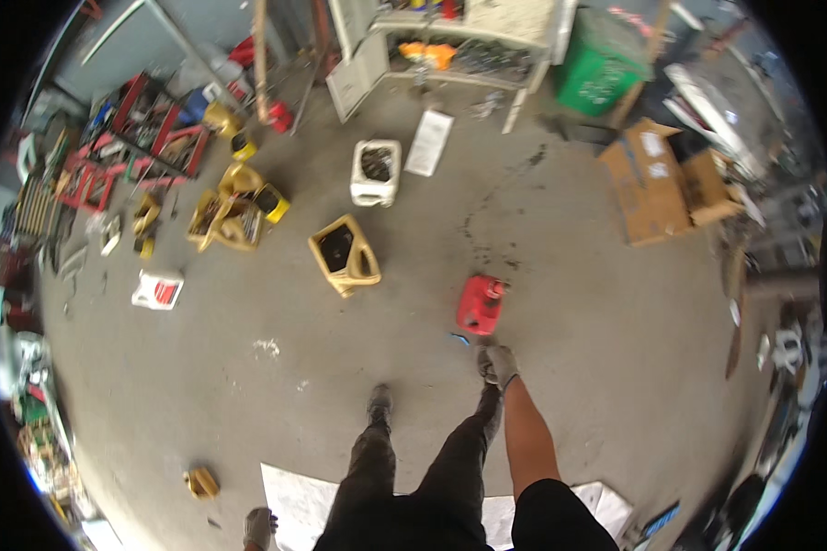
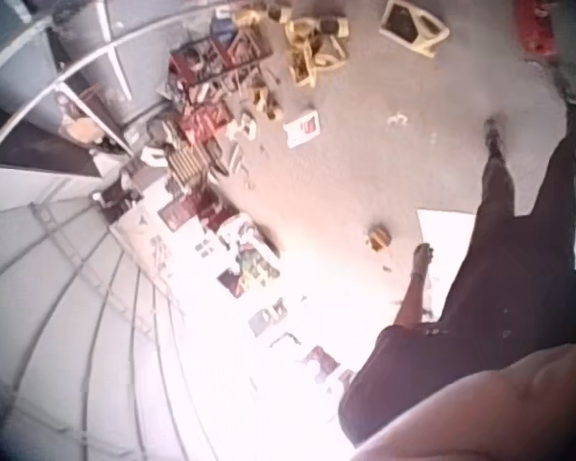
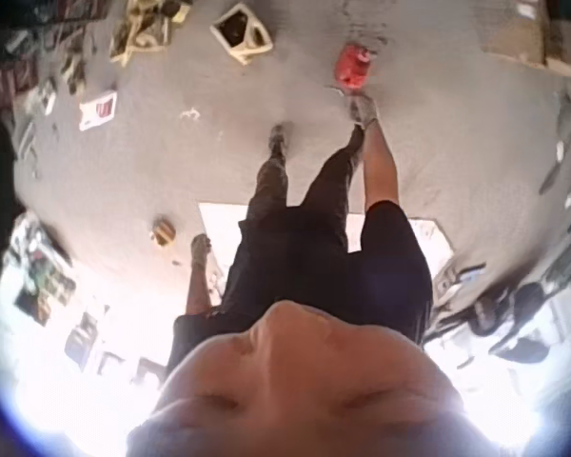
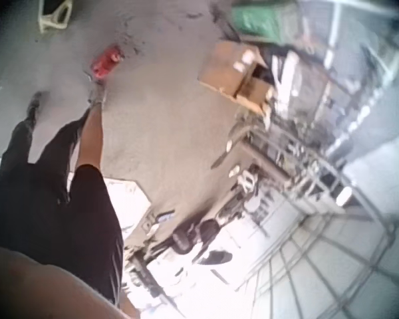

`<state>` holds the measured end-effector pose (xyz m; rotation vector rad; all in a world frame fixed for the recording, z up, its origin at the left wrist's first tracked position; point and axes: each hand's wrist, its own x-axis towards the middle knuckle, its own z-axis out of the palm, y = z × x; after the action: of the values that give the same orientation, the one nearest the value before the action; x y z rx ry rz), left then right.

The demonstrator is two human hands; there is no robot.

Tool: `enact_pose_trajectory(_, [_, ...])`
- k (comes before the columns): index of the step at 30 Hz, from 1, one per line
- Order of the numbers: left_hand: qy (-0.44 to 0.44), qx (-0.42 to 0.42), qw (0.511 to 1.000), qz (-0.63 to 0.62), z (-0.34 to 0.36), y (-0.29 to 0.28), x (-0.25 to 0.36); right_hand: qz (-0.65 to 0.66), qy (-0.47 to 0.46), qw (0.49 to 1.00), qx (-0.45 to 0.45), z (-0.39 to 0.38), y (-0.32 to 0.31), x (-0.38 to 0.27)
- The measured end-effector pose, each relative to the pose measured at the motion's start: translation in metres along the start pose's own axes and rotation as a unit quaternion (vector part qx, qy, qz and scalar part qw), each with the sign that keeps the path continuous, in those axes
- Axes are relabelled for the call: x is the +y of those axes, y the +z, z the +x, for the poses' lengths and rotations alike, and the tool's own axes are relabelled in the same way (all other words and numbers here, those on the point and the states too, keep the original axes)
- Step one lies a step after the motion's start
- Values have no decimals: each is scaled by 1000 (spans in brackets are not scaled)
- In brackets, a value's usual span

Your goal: The person uses a red fluid container and a long metal tool to apply liquid to a detached car bumper. They then lift and position the bumper against the front of a white car, aligning it with the frame. Finally, they reach into the engine bay to connect or adjust internal components.

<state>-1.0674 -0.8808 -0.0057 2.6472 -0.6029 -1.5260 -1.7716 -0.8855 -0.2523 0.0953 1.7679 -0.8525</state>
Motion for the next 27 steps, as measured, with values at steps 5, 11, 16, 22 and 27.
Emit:
enact_pose_trajectory(5, [-155, 28, 986, -62, -125, 73, -178, 129, 81, 985, 78, 184, -33, 31])
enact_pose_trajectory(11, [-257, 9, 962, -91, -279, 211, -239, 231, 48, 968, -84, 222, 0, 19])
enact_pose_trajectory(16, [-155, -18, 983, -92, -222, 251, -250, 77, -17, 987, -140, 150, 55, 33])
enact_pose_trajectory(22, [55, -52, 985, -156, -181, 251, -43, -88, -1, 954, -286, -142, 160, 23])
enact_pose_trajectory(27, [133, -102, 948, -269, -154, 165, -30, -237, 17, 784, -573, -391, 267, 30])
